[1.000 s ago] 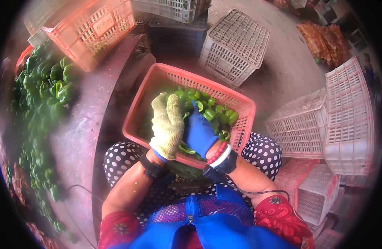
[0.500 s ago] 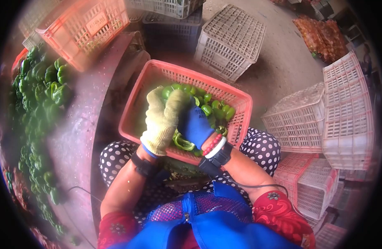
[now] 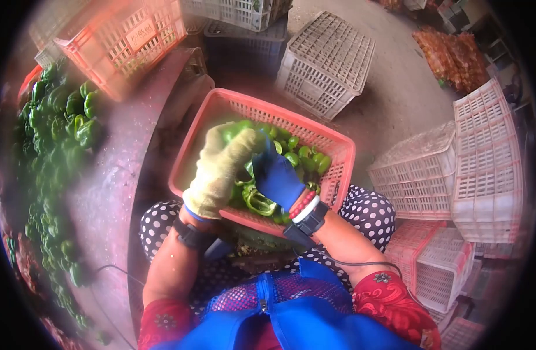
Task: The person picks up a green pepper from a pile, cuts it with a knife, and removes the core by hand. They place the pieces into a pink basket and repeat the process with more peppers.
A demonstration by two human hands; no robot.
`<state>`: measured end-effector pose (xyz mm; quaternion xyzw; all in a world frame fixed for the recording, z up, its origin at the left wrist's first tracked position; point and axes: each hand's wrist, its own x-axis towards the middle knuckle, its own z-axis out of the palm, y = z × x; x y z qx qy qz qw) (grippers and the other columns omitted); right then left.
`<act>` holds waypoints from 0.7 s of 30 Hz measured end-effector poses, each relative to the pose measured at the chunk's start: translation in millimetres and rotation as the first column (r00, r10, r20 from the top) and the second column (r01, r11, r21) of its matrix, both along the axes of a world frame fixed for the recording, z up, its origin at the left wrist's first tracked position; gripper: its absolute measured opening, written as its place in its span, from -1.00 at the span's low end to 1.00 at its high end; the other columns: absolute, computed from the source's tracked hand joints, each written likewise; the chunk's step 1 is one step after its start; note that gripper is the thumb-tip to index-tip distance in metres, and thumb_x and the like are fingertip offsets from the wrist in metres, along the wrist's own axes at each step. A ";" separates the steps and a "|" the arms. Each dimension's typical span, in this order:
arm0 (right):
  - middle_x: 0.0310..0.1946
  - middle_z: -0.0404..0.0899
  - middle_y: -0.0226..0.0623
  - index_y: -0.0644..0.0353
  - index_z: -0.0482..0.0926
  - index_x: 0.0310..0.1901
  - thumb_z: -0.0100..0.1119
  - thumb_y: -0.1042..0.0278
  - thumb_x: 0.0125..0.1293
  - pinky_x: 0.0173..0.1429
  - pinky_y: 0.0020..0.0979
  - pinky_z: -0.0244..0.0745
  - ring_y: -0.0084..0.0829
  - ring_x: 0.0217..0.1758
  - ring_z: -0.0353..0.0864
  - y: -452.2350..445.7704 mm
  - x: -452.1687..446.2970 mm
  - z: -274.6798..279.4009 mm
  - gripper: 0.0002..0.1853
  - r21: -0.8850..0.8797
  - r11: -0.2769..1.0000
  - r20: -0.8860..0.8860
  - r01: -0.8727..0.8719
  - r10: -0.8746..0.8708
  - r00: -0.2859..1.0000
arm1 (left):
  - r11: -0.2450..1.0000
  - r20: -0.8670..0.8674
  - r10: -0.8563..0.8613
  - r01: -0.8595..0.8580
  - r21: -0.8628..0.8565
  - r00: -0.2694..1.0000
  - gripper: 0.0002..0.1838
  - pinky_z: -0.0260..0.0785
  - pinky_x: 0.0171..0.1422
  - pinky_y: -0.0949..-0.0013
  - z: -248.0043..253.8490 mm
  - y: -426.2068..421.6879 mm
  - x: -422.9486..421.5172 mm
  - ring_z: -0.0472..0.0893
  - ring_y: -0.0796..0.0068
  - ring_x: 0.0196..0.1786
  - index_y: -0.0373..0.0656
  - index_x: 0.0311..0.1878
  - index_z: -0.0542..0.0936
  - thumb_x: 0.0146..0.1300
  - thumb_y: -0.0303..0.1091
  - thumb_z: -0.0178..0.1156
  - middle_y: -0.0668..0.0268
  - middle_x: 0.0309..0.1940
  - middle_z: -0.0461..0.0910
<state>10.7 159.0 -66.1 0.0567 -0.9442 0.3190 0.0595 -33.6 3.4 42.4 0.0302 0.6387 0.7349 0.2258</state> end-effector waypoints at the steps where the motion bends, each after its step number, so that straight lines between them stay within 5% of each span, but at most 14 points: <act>1: 0.08 0.61 0.17 0.25 0.14 0.55 0.26 0.25 0.39 0.03 -0.02 0.64 0.13 -0.04 0.70 4.5 3.9 5.2 -0.22 -0.108 0.993 0.132 0.042 -0.028 0.991 | 0.998 0.029 0.059 -0.058 -0.040 0.998 -0.42 0.49 -0.17 0.45 10.2 -3.8 -3.5 0.62 0.52 -0.16 -0.24 0.28 0.52 0.46 0.06 0.27 0.31 -0.07 0.70; 2: 0.01 0.64 0.17 0.25 0.12 0.56 0.26 0.24 0.39 0.01 0.00 0.64 0.15 -0.08 0.71 5.2 8.1 7.7 -0.21 -0.209 0.973 0.265 0.096 -0.039 0.964 | 0.984 -0.002 0.173 -0.172 0.048 0.985 -0.44 0.48 -0.26 0.45 0.3 -6.8 -9.2 0.61 0.53 -0.24 -0.20 0.28 0.54 0.46 0.07 0.26 0.32 -0.08 0.70; 3: -0.46 0.66 -0.20 0.16 0.06 0.61 0.12 0.28 0.52 -0.32 -0.14 0.54 -0.08 -0.46 0.67 5.7 11.1 -21.7 -0.27 -0.150 0.986 -0.040 0.078 -0.085 0.996 | 0.980 0.034 0.176 -0.178 0.085 0.984 -0.46 0.47 -0.29 0.45 0.1 -18.8 -18.7 0.61 0.53 -0.24 -0.16 0.27 0.55 0.47 0.07 0.25 0.32 -0.06 0.70; 5: -0.38 0.67 -0.25 0.10 0.00 0.65 0.14 0.10 0.55 -0.33 -0.19 0.55 -0.19 -0.50 0.64 10.8 10.8 -21.4 -0.21 -0.444 0.877 0.255 0.182 -0.071 0.964 | 0.970 0.056 0.208 -0.214 0.114 0.976 -0.49 0.51 -0.29 0.44 8.6 -30.6 -25.3 0.64 0.53 -0.21 -0.10 0.29 0.56 0.44 0.01 0.30 0.31 -0.01 0.71; 7: -0.02 0.67 -0.30 -0.02 -0.07 0.69 0.15 -0.20 0.54 -0.23 -0.34 0.62 -0.41 -0.26 0.66 18.9 14.1 6.3 -0.09 -0.836 0.481 0.373 0.265 0.142 0.917 | 0.986 -0.052 0.111 -0.117 -0.118 0.992 -0.45 0.55 -0.19 0.42 10.3 -29.5 -19.7 0.66 0.53 -0.15 -0.12 0.33 0.53 0.39 -0.05 0.36 0.30 0.02 0.71; 10: 0.32 0.48 -0.24 0.07 -0.05 0.69 0.19 -0.05 0.55 0.33 -0.34 0.41 -0.43 0.24 0.51 18.1 1.3 24.0 -0.11 -0.911 0.396 0.204 0.114 0.194 0.960 | 0.868 -0.219 -0.172 0.043 -0.495 0.960 -0.24 0.54 0.25 0.29 -0.6 -14.4 -4.7 0.65 0.40 0.12 -0.19 0.45 0.42 0.24 -0.20 0.52 0.20 0.11 0.68; 11: 0.39 0.42 -0.24 0.08 -0.03 0.69 0.24 0.00 0.54 0.47 -0.36 0.33 -0.48 0.36 0.43 19.8 -1.7 31.9 -0.11 -0.908 0.411 0.172 0.074 0.204 0.964 | 0.879 -0.307 -0.219 0.051 -0.474 0.926 -0.20 0.52 0.29 0.27 -20.0 -11.9 -1.5 0.64 0.38 0.17 -0.19 0.47 0.40 0.21 -0.23 0.54 0.18 0.16 0.66; 16: 0.25 0.49 -0.32 0.08 0.06 0.66 0.36 0.11 0.46 0.29 -0.42 0.46 -0.55 0.19 0.50 28.3 2.3 38.3 -0.10 -0.904 0.373 0.323 0.207 0.281 0.904 | 0.868 -0.486 -0.408 0.164 -0.469 0.773 -0.12 0.44 0.40 0.25 -35.0 -15.0 -1.5 0.57 0.41 0.28 -0.16 0.47 0.37 0.11 -0.33 0.63 0.20 0.25 0.59; 17: 0.20 0.53 -0.34 0.06 0.08 0.66 0.37 0.13 0.44 0.23 -0.45 0.50 -0.57 0.15 0.52 27.3 3.4 42.9 -0.11 -0.901 0.366 0.350 0.232 0.299 0.888 | 0.901 -0.436 -0.356 0.181 -0.393 0.826 -0.12 0.46 0.38 0.14 -45.7 -14.1 -1.9 0.63 0.08 0.24 -0.16 0.40 0.46 -0.03 -0.27 0.65 0.03 0.21 0.57; 21: -0.13 0.60 -0.47 0.11 0.35 0.48 0.38 0.17 0.41 -0.21 -0.50 0.56 -0.61 -0.24 0.57 29.8 9.2 56.2 -0.32 -0.900 0.243 0.434 0.363 0.404 0.805 | 0.902 -0.376 -0.420 0.336 -0.270 0.826 -0.21 0.48 0.30 0.21 -34.0 -20.2 -4.6 0.64 0.24 0.15 -0.20 0.34 0.48 0.05 -0.30 0.63 0.16 0.10 0.60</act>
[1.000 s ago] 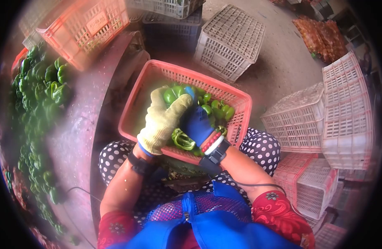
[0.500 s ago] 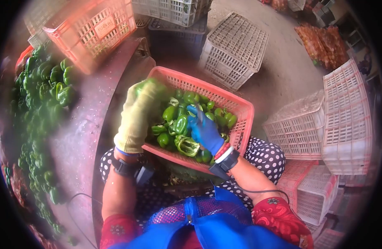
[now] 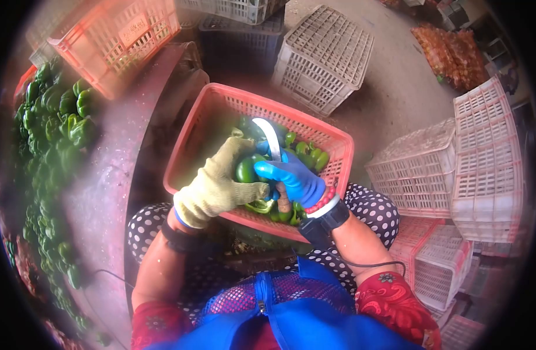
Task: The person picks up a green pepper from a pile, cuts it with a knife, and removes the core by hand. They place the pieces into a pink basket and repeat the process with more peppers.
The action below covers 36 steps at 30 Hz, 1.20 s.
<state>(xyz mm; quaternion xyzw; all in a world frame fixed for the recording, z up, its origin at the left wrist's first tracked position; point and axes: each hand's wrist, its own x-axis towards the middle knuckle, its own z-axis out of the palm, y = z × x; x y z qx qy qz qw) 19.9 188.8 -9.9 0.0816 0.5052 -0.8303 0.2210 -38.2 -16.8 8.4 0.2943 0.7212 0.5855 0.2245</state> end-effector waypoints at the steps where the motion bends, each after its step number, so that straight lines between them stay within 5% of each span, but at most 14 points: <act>1: -0.20 0.60 -0.49 0.13 0.41 0.42 0.38 0.17 0.40 -0.28 -0.50 0.55 -0.61 -0.31 0.57 0.0 2.2 7.0 -0.38 -0.030 1.000 0.026 0.003 -0.002 1.000 | 0.998 0.126 -0.029 0.021 0.061 0.992 -0.23 0.49 0.28 0.22 4.4 -2.4 -1.6 0.63 0.29 0.13 -0.21 0.34 0.47 0.07 -0.31 0.62 0.19 0.07 0.60; 5: -0.26 0.58 -0.31 0.19 0.48 0.18 0.31 0.11 0.32 -0.43 -0.38 0.53 -0.35 -0.32 0.62 3.2 3.8 -12.0 -0.51 -0.456 0.888 0.116 0.054 0.000 0.993 | 0.951 0.604 -0.197 0.001 0.309 0.772 -0.26 0.51 0.12 0.35 18.6 -15.9 -14.9 0.61 0.50 -0.01 -0.20 0.33 0.41 0.13 -0.36 0.60 0.24 -0.02 0.62; 9: -0.07 0.64 -0.15 0.25 0.45 0.30 0.33 0.05 0.30 -0.43 -0.35 0.55 -0.12 -0.12 0.69 9.3 -2.9 -17.3 -0.36 -0.717 0.696 0.038 -0.030 0.082 0.996 | 0.899 0.610 -0.174 -0.128 0.420 0.773 -0.21 0.61 -0.27 0.30 23.0 -14.2 -12.1 0.69 0.28 -0.23 -0.19 0.42 0.38 0.23 -0.10 0.51 0.12 -0.04 0.64; 12: 0.08 0.65 -0.03 0.26 0.34 0.48 0.34 0.02 0.33 -0.44 -0.41 0.53 -0.05 -0.02 0.70 17.6 -2.9 3.6 -0.21 -0.696 0.717 0.051 0.023 0.018 0.999 | 0.795 0.577 -0.100 -0.284 0.536 0.811 -0.24 0.64 -0.01 0.20 10.1 -11.5 -21.3 0.71 0.20 -0.04 -0.20 0.42 0.39 0.33 0.08 0.38 0.07 0.02 0.65; 14: 0.07 0.65 -0.08 0.29 0.37 0.47 0.35 -0.09 0.40 -0.37 -0.47 0.56 -0.31 -0.11 0.71 26.0 -6.4 15.4 -0.21 -0.013 1.000 -0.016 0.027 -0.027 0.999 | 0.730 0.620 -0.055 -0.392 0.560 0.783 -0.39 0.61 0.14 0.17 10.0 -15.2 -24.6 0.69 0.23 0.03 -0.23 0.39 0.42 0.49 0.02 0.20 0.11 0.04 0.64; 17: -0.05 0.69 -0.19 0.26 0.50 0.33 0.39 -0.21 0.37 -0.42 -0.50 0.57 -0.53 -0.32 0.68 21.6 -5.2 1.0 -0.26 0.466 0.859 -0.163 0.214 -0.154 0.974 | 0.645 0.723 -0.028 -0.540 0.541 0.691 -0.49 0.61 0.25 0.05 -8.4 -7.2 -32.4 0.69 0.21 0.07 -0.25 0.35 0.44 0.60 -0.03 0.11 0.13 0.02 0.64; 18: -0.10 0.70 -0.23 0.22 0.52 0.28 0.38 -0.20 0.38 -0.46 -0.50 0.55 -0.54 -0.38 0.67 13.6 -4.8 4.9 -0.31 0.310 0.935 -0.018 0.171 -0.174 0.985 | 0.809 0.264 0.289 -0.383 0.447 0.920 -0.53 0.61 0.25 0.07 -20.2 -0.6 -28.7 0.68 0.25 0.08 -0.24 0.37 0.42 0.60 -0.13 0.11 0.14 0.07 0.62; 20: -0.25 0.68 -0.35 0.10 0.58 0.07 0.37 -0.18 0.39 -0.54 -0.47 0.52 -0.56 -0.53 0.61 -17.1 -4.1 -12.4 -0.49 -0.136 0.961 0.216 0.240 -0.208 0.954 | 0.844 0.187 0.324 -0.373 0.386 0.927 -0.54 0.59 0.24 0.14 -22.9 12.4 -18.2 0.65 0.32 0.14 -0.23 0.41 0.38 0.57 -0.25 0.15 0.15 0.15 0.58; 21: -0.28 0.65 -0.38 0.04 0.58 0.03 0.38 -0.13 0.40 -0.54 -0.47 0.52 -0.53 -0.56 0.60 -33.1 -2.6 -10.3 -0.57 -0.276 0.921 0.234 0.275 -0.213 0.949 | 0.741 0.633 0.107 -0.487 0.464 0.766 -0.49 0.57 0.24 0.19 -12.7 17.1 -14.3 0.62 0.33 0.18 -0.22 0.43 0.35 0.54 -0.27 0.20 0.16 0.17 0.57; 23: -0.29 0.63 -0.42 0.04 0.59 0.07 0.38 -0.02 0.43 -0.54 -0.46 0.53 -0.53 -0.57 0.59 -39.0 -4.4 -18.1 -0.62 -0.319 0.891 0.171 0.323 -0.281 0.944 | 0.815 0.572 0.184 -0.449 0.366 0.800 -0.42 0.50 0.25 0.30 8.5 23.5 -6.0 0.58 0.40 0.22 -0.19 0.50 0.30 0.50 -0.33 0.22 0.21 0.20 0.56; 27: -0.28 0.64 -0.45 0.10 0.61 0.13 0.34 0.14 0.46 -0.35 -0.50 0.56 -0.56 -0.43 0.62 -14.0 -7.6 -5.0 -0.67 0.100 0.950 -0.145 0.297 -0.281 0.949 | 0.932 0.282 0.184 -0.259 0.255 0.941 -0.40 0.50 0.25 0.34 4.7 20.0 -15.8 0.58 0.49 0.18 -0.18 0.54 0.29 0.50 -0.41 0.21 0.27 0.21 0.57; 30: -0.25 0.69 -0.39 0.16 0.65 0.10 0.35 0.23 0.39 -0.12 -0.47 0.56 -0.53 -0.27 0.62 -0.6 -6.3 -3.6 -0.68 0.546 0.774 -0.389 0.320 -0.104 0.915 | 0.979 0.151 0.062 -0.089 0.185 0.987 -0.52 0.54 0.21 0.33 6.4 13.0 -14.4 0.69 0.43 0.09 -0.20 0.41 0.47 0.46 -0.46 0.25 0.21 0.06 0.70; 34: -0.24 0.74 -0.27 0.15 0.69 0.01 0.40 0.29 0.29 -0.07 -0.37 0.60 -0.43 -0.24 0.70 1.3 -2.8 6.1 -0.72 0.719 0.613 -0.452 0.327 0.056 0.890 | 0.972 -0.186 -0.003 -0.041 -0.233 0.983 -0.62 0.58 0.00 0.28 5.5 2.2 -20.2 0.77 0.41 -0.12 -0.17 0.24 0.58 0.49 -0.19 0.30 0.05 -0.17 0.75; 36: -0.21 0.75 -0.26 0.16 0.68 0.01 0.38 0.30 0.32 -0.08 -0.38 0.61 -0.45 -0.22 0.71 0.0 -0.8 3.1 -0.73 0.706 0.637 -0.420 0.310 0.023 0.907 | 0.953 -0.020 0.015 -0.021 -0.303 1.000 -0.65 0.58 -0.04 0.26 11.5 1.5 -18.2 0.76 0.41 -0.16 -0.18 0.18 0.60 0.50 -0.16 0.29 0.12 -0.23 0.76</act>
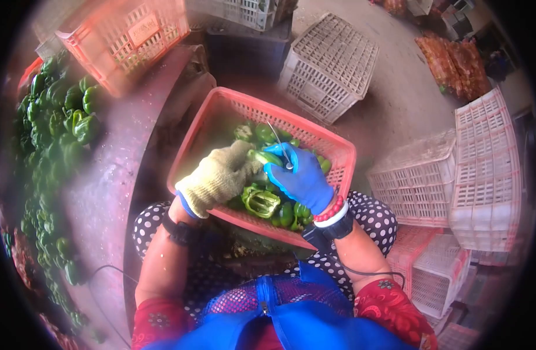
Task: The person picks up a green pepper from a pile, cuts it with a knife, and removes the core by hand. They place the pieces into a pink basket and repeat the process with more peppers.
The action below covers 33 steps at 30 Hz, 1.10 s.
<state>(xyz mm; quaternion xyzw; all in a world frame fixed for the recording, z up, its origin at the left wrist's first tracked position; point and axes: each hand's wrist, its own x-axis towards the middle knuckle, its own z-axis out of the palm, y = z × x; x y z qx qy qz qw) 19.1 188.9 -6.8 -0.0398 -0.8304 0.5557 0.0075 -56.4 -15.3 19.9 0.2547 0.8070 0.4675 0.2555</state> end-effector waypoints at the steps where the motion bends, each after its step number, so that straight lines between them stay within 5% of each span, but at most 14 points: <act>1: -0.20 0.76 -0.25 0.17 0.68 0.02 0.37 0.31 0.34 -0.08 -0.38 0.61 -0.46 -0.20 0.72 -1.9 -0.8 -2.5 -0.74 -0.021 1.000 0.007 -0.004 0.004 1.000 | 0.999 0.072 0.026 -0.024 -0.034 0.997 -0.66 0.58 -0.07 0.26 6.0 -2.6 -0.6 0.76 0.41 -0.18 -0.18 0.15 0.61 0.50 -0.15 0.29 0.15 -0.25 0.76; 4: -0.11 0.69 -0.38 0.18 0.65 0.17 0.25 0.42 0.46 -0.07 -0.47 0.56 -0.60 -0.15 0.62 -0.1 4.3 9.7 -0.71 -0.326 0.945 0.042 -0.009 0.024 0.999 | 0.993 -0.192 -0.110 0.115 0.015 0.975 -0.79 0.54 -0.17 0.19 -1.0 -14.5 -5.2 0.71 0.22 -0.28 -0.18 -0.02 0.66 0.48 -0.24 0.28 0.24 -0.35 0.68; 5: 0.01 0.67 -0.43 0.17 0.62 0.23 0.23 0.38 0.50 -0.05 -0.50 0.56 -0.65 -0.09 0.61 3.2 7.2 18.2 -0.68 -0.211 0.975 0.028 -0.074 0.082 0.996 | 0.951 -0.637 -0.223 0.307 0.022 0.738 -0.84 0.53 -0.15 0.13 -6.4 -18.0 -9.7 0.69 0.14 -0.22 -0.17 -0.08 0.67 0.45 -0.29 0.28 0.21 -0.27 0.64; 7: 0.07 0.62 -0.42 0.13 0.54 0.34 0.24 0.27 0.53 0.00 -0.54 0.54 -0.61 -0.06 0.64 0.7 1.2 18.5 -0.58 -0.576 0.816 0.269 0.039 0.144 0.952 | 0.951 -0.367 -0.084 0.184 0.248 0.926 -0.87 0.54 -0.09 0.14 -34.7 -13.6 -4.9 0.70 0.10 -0.18 -0.16 -0.17 0.66 0.45 -0.32 0.25 0.18 -0.26 0.64; 9: -0.03 0.65 -0.43 0.16 0.58 0.31 0.27 0.22 0.50 -0.02 -0.55 0.51 -0.64 -0.09 0.61 -9.8 1.5 19.0 -0.58 -0.600 0.794 0.322 0.100 0.124 0.939 | 1.000 -0.012 0.024 -0.024 -0.010 1.000 -0.85 0.55 -0.06 0.12 -2.9 -6.8 1.8 0.71 0.10 -0.20 -0.14 -0.16 0.63 0.45 -0.27 0.26 0.18 -0.34 0.66; 16: -0.11 0.75 -0.14 0.27 0.64 0.15 0.29 0.04 0.49 0.05 -0.27 0.63 -0.31 -0.10 0.75 -23.1 1.4 -47.8 -0.55 -0.079 0.991 -0.160 0.110 -0.122 0.979 | 0.952 -0.346 0.219 -0.277 -0.128 0.912 -0.79 0.53 -0.07 -0.08 -22.2 11.6 30.4 0.69 -0.17 -0.15 -0.09 -0.15 0.59 0.34 -0.15 0.21 0.02 -0.29 0.69; 22: 0.01 0.71 0.10 0.24 0.52 0.29 0.19 0.03 0.54 0.15 -0.06 0.59 0.10 0.05 0.72 -46.8 13.6 -51.4 -0.50 0.241 0.937 -0.175 0.254 -0.216 0.961 | 0.924 -0.399 0.244 -0.337 -0.181 0.884 -0.74 0.54 -0.07 -0.08 -19.4 21.7 37.8 0.69 -0.18 -0.15 -0.06 -0.13 0.61 0.27 -0.09 0.24 0.05 -0.27 0.71; 25: 0.02 0.72 0.02 0.25 0.50 0.32 0.18 0.05 0.55 0.15 -0.10 0.58 -0.01 0.04 0.72 -29.4 1.1 -51.0 -0.50 0.062 0.982 -0.154 0.178 -0.167 0.974 | 0.952 -0.484 0.149 -0.257 -0.164 0.862 -0.73 0.54 -0.09 -0.07 -17.5 20.4 23.2 0.69 -0.18 -0.17 -0.08 -0.16 0.60 0.27 -0.08 0.24 0.03 -0.31 0.69; 26: 0.01 0.70 -0.12 0.29 0.51 0.31 0.15 0.05 0.57 0.11 -0.17 0.58 -0.18 -0.06 0.69 -20.5 3.8 -26.8 -0.50 -0.190 0.974 0.055 0.126 -0.117 0.992 | 0.968 -0.456 0.163 -0.230 -0.097 0.875 -0.73 0.53 -0.13 -0.03 -6.4 17.6 20.4 0.68 -0.16 -0.21 -0.11 -0.19 0.59 0.27 -0.10 0.25 0.01 -0.36 0.67; 28: 0.04 0.64 -0.20 0.32 0.53 0.28 0.10 0.05 0.59 -0.03 -0.23 0.60 -0.34 -0.14 0.61 -7.0 1.7 -23.1 -0.50 -0.354 0.929 0.088 0.113 -0.087 0.992 | 0.954 -0.292 0.235 -0.163 0.251 0.927 -0.81 0.55 -0.14 0.11 2.0 9.7 14.6 0.71 0.10 -0.31 -0.19 -0.20 0.60 0.33 -0.27 0.33 0.10 -0.43 0.63; 29: 0.10 0.50 -0.21 0.24 0.44 0.37 0.08 0.04 0.60 -0.30 -0.25 0.72 -0.39 -0.14 0.61 -2.6 4.4 -17.3 -0.49 -0.455 0.881 0.208 0.131 -0.037 0.977 | 0.957 -0.489 0.189 -0.047 0.287 0.852 -0.82 0.56 -0.13 0.15 -1.9 7.2 11.4 0.70 0.19 -0.31 -0.23 -0.20 0.60 0.34 -0.32 0.34 0.15 -0.41 0.65; 30: -0.12 0.52 -0.26 0.25 0.44 0.36 0.08 0.05 0.60 -0.30 -0.26 0.71 -0.43 -0.33 0.58 -2.3 7.9 -13.8 -0.50 -0.420 0.905 0.175 0.061 0.015 0.984 | 0.951 -0.667 0.168 0.058 0.303 0.725 -0.83 0.56 -0.11 0.20 -5.8 4.9 7.7 0.68 0.28 -0.31 -0.28 -0.20 0.60 0.35 -0.36 0.34 0.20 -0.38 0.68; 31: -0.34 0.53 -0.31 0.25 0.45 0.36 0.07 0.06 0.61 -0.30 -0.28 0.70 -0.47 -0.53 0.55 -1.8 11.3 -10.4 -0.50 -0.382 0.924 0.142 -0.007 0.066 0.988 | 0.929 -0.250 0.235 -0.141 0.343 0.939 -0.82 0.47 -0.24 0.07 -2.9 9.2 13.9 0.62 0.04 -0.34 -0.11 -0.36 0.61 0.28 -0.24 0.32 0.12 -0.45 0.55; 33: -0.60 0.56 -0.37 0.27 0.50 0.28 0.03 0.07 0.63 -0.31 -0.33 0.67 -0.46 -0.76 0.51 -8.8 11.0 12.2 -0.56 -0.521 0.841 0.357 0.144 0.061 0.932 | 0.986 -0.574 0.120 -0.028 0.167 0.810 -0.78 0.45 -0.30 0.05 -12.5 9.1 10.5 0.61 0.03 -0.37 -0.11 -0.45 0.52 0.24 -0.28 0.33 0.13 -0.48 0.52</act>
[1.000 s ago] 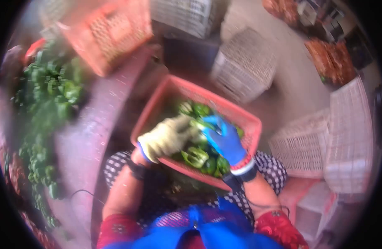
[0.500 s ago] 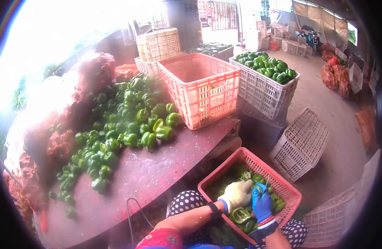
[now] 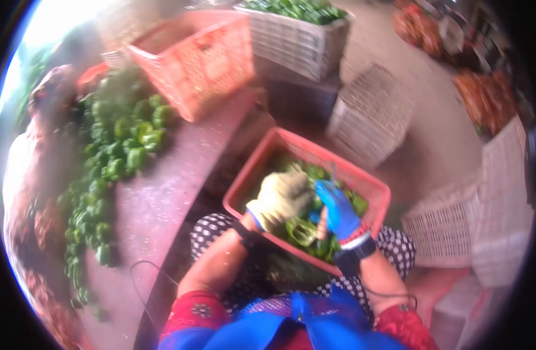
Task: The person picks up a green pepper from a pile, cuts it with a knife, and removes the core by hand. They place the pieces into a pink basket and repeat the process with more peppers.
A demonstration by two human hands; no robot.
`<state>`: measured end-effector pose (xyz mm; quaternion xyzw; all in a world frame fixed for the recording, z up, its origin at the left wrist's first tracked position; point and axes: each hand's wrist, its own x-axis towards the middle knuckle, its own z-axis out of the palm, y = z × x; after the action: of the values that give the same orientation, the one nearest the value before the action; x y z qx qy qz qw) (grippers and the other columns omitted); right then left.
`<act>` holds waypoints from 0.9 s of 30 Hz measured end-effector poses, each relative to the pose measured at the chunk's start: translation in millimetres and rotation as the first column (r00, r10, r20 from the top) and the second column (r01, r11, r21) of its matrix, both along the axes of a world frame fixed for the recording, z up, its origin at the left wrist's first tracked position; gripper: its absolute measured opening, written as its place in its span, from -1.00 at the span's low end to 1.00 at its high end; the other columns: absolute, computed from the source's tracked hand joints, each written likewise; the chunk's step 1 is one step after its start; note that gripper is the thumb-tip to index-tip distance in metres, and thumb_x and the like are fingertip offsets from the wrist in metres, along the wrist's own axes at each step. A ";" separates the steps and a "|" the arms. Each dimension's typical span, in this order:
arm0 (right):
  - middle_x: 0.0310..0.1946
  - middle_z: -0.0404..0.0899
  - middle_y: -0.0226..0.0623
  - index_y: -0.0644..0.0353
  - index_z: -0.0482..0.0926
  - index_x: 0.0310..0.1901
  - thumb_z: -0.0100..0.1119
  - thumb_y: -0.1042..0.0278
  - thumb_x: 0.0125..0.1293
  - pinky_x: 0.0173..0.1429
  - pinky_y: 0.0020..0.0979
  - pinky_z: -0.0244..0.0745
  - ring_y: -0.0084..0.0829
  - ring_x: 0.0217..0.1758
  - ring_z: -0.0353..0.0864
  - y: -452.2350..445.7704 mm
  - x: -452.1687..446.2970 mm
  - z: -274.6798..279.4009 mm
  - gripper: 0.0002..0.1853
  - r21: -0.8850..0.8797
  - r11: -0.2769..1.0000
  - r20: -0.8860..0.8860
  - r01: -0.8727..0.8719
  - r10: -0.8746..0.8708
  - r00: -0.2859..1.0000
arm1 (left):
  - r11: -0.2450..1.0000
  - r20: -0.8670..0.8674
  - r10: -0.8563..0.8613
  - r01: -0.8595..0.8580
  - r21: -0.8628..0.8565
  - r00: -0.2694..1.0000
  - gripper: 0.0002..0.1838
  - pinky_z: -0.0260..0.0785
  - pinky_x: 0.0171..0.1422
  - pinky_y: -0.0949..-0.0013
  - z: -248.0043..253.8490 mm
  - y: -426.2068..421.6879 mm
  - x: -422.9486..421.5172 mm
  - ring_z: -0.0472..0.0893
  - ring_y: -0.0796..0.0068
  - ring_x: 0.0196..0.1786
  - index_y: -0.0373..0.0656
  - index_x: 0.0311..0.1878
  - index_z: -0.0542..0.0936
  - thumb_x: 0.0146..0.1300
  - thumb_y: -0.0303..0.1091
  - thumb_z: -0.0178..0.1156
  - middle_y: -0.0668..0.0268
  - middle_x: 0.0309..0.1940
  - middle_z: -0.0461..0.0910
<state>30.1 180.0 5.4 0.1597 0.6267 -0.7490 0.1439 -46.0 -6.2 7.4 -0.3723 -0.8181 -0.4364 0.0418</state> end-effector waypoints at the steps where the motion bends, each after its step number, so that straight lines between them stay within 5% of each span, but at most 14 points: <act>1: -0.60 0.56 -0.37 0.23 0.52 0.21 0.06 0.00 0.60 -0.33 -0.35 0.66 -0.46 -0.75 0.51 -3.4 -0.3 -2.2 -0.56 -0.088 0.996 0.022 0.022 -0.020 1.000 | 0.997 -0.181 -0.081 0.078 -0.025 0.980 -0.80 0.43 -0.35 0.05 10.1 0.1 -1.2 0.59 0.04 -0.43 -0.08 -0.47 0.50 0.16 -0.33 0.33 0.15 -0.51 0.48; 4: -0.57 0.58 -0.41 0.11 0.57 0.01 0.15 -0.15 0.56 -0.36 -0.37 0.63 -0.45 -0.75 0.48 -10.4 0.1 2.5 -0.57 -0.256 0.964 0.095 0.068 -0.045 0.994 | 0.997 -0.315 -0.017 0.038 0.062 0.949 -0.84 0.47 -0.41 0.19 17.0 3.8 -2.7 0.60 0.16 -0.50 -0.12 -0.35 0.57 0.13 -0.46 0.41 0.19 -0.49 0.55; 6: -0.53 0.56 -0.45 0.09 0.57 0.00 0.15 -0.17 0.55 -0.36 -0.41 0.61 -0.50 -0.72 0.46 -7.4 -4.8 16.2 -0.57 -0.286 0.958 0.117 0.033 0.001 0.993 | 0.887 0.286 0.162 -0.266 0.377 0.944 -0.82 0.51 -0.38 0.29 19.2 12.3 12.6 0.66 0.40 -0.43 -0.18 -0.15 0.65 0.22 -0.40 0.42 0.40 -0.51 0.53; 8: -0.46 0.54 -0.49 0.08 0.57 0.05 0.20 -0.16 0.53 -0.33 -0.46 0.61 -0.58 -0.61 0.48 -11.0 -7.1 23.3 -0.57 -0.329 0.944 0.090 0.042 -0.013 0.996 | 0.807 0.542 0.205 -0.454 0.377 0.815 -0.78 0.58 -0.29 0.39 53.6 -5.0 11.1 0.67 0.53 -0.37 -0.20 0.02 0.66 0.41 -0.32 0.34 0.43 -0.37 0.60; 12: -0.22 0.75 -0.21 0.22 0.68 0.09 0.14 -0.31 0.49 -0.21 -0.36 0.58 -0.40 -0.42 0.68 6.7 -8.5 26.9 -0.37 0.231 0.921 -0.061 -0.313 0.335 0.940 | 0.576 0.705 0.234 -0.680 0.455 0.670 -0.74 0.58 -0.21 0.43 72.0 -101.2 20.0 0.66 0.52 -0.39 -0.20 0.06 0.63 0.54 -0.21 0.20 0.35 -0.32 0.60; 13: -0.24 0.75 -0.10 0.26 0.71 -0.01 0.23 -0.28 0.42 -0.18 -0.19 0.56 -0.22 -0.32 0.73 11.3 -10.2 9.0 -0.38 0.444 0.830 -0.086 -0.338 0.414 0.906 | 0.637 0.656 0.370 -0.694 0.336 0.657 -0.74 0.58 -0.18 0.40 89.9 -128.3 39.7 0.65 0.53 -0.37 -0.20 0.07 0.63 0.53 -0.21 0.19 0.38 -0.36 0.58; 15: -0.24 0.72 -0.33 0.18 0.73 0.00 0.37 0.15 0.35 -0.09 -0.33 0.59 -0.40 -0.21 0.69 12.3 -14.7 14.3 -0.68 0.882 0.369 0.033 -0.294 0.573 0.819 | 0.743 0.464 0.604 -0.669 -0.034 0.648 -0.71 0.57 -0.14 0.40 93.1 -203.7 78.8 0.70 0.49 -0.31 -0.19 0.11 0.65 0.44 -0.25 0.26 0.33 -0.31 0.68; 16: -0.15 0.75 -0.29 0.18 0.73 -0.03 0.39 0.25 0.31 0.01 -0.30 0.62 -0.36 -0.12 0.73 7.8 -10.0 19.7 -0.73 0.844 0.441 0.076 -0.304 0.463 0.883 | 0.706 0.332 0.706 -0.658 -0.262 0.626 -0.69 0.57 -0.11 0.38 101.9 -231.6 108.6 0.73 0.45 -0.27 -0.17 0.11 0.67 0.39 -0.25 0.29 0.28 -0.28 0.73; 18: -0.22 0.71 -0.42 0.12 0.62 0.15 0.35 0.22 0.39 -0.35 -0.54 0.47 -0.63 -0.43 0.55 28.4 -14.3 -31.7 -0.64 0.432 0.874 0.165 -0.223 0.166 0.972 | 0.617 0.230 0.708 -0.427 -0.661 0.667 -0.60 0.57 0.02 0.20 117.3 -286.9 163.4 0.77 0.15 -0.18 -0.15 0.06 0.67 0.35 -0.05 0.31 0.14 -0.24 0.79; 19: -0.23 0.70 -0.47 0.09 0.58 0.19 0.32 0.23 0.43 -0.49 -0.62 0.31 -0.73 -0.51 0.42 41.0 -19.8 -41.5 -0.64 0.296 0.926 0.132 -0.233 0.202 0.970 | 0.443 0.306 0.841 -0.245 -0.862 0.446 -0.55 0.54 0.12 0.10 124.1 -298.2 173.2 0.74 0.00 -0.05 -0.08 0.07 0.70 0.28 0.04 0.38 0.07 -0.16 0.78; 21: -0.20 0.71 -0.41 0.07 0.62 0.14 0.26 0.11 0.51 -0.49 -0.60 0.36 -0.72 -0.54 0.43 58.6 -37.1 -58.2 -0.69 0.012 0.991 0.093 -0.135 0.133 0.987 | 0.239 0.151 0.967 -0.514 -0.824 0.206 -0.48 0.52 0.18 0.08 100.4 -357.8 197.0 0.71 -0.03 0.03 -0.09 0.13 0.68 0.29 0.10 0.35 0.02 -0.09 0.76; 23: -0.06 0.73 -0.29 0.12 0.60 0.23 0.13 0.04 0.59 -0.51 -0.61 0.34 -0.72 -0.52 0.46 81.7 -59.7 -78.3 -0.61 -0.514 0.850 0.109 -0.115 0.198 0.974 | -0.018 -0.003 1.000 -0.749 -0.663 -0.022 -0.40 0.49 0.24 0.06 75.5 -414.6 205.7 0.69 -0.05 0.10 -0.14 0.20 0.65 0.30 0.15 0.32 -0.03 -0.01 0.74; 26: 0.02 0.68 -0.12 0.35 0.54 0.24 0.10 -0.07 0.60 -0.40 -0.55 0.52 -0.60 -0.25 0.68 97.2 -73.4 -85.0 -0.45 -0.830 0.549 0.107 0.100 -0.019 0.994 | -0.439 -0.290 0.895 -0.788 -0.432 -0.340 -0.31 0.46 0.30 0.05 34.4 -501.1 206.9 0.69 -0.08 0.14 -0.28 0.29 0.55 0.34 0.13 0.29 -0.10 0.05 0.72; 27: 0.02 0.67 -0.11 0.39 0.53 0.21 0.15 -0.01 0.59 -0.33 -0.53 0.60 -0.58 -0.24 0.69 94.4 -71.6 -91.1 -0.47 -0.826 0.524 0.201 0.206 -0.067 0.977 | -0.405 -0.155 0.912 -0.780 -0.477 -0.379 -0.32 0.46 0.32 0.08 32.4 -513.0 201.2 0.67 -0.05 0.19 -0.35 0.30 0.51 0.34 0.04 0.32 -0.12 0.10 0.69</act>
<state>-41.5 274.5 -85.7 0.1730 0.1616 -0.9531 0.1885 155.3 -519.2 39.7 0.5359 -0.8227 -0.0903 0.1670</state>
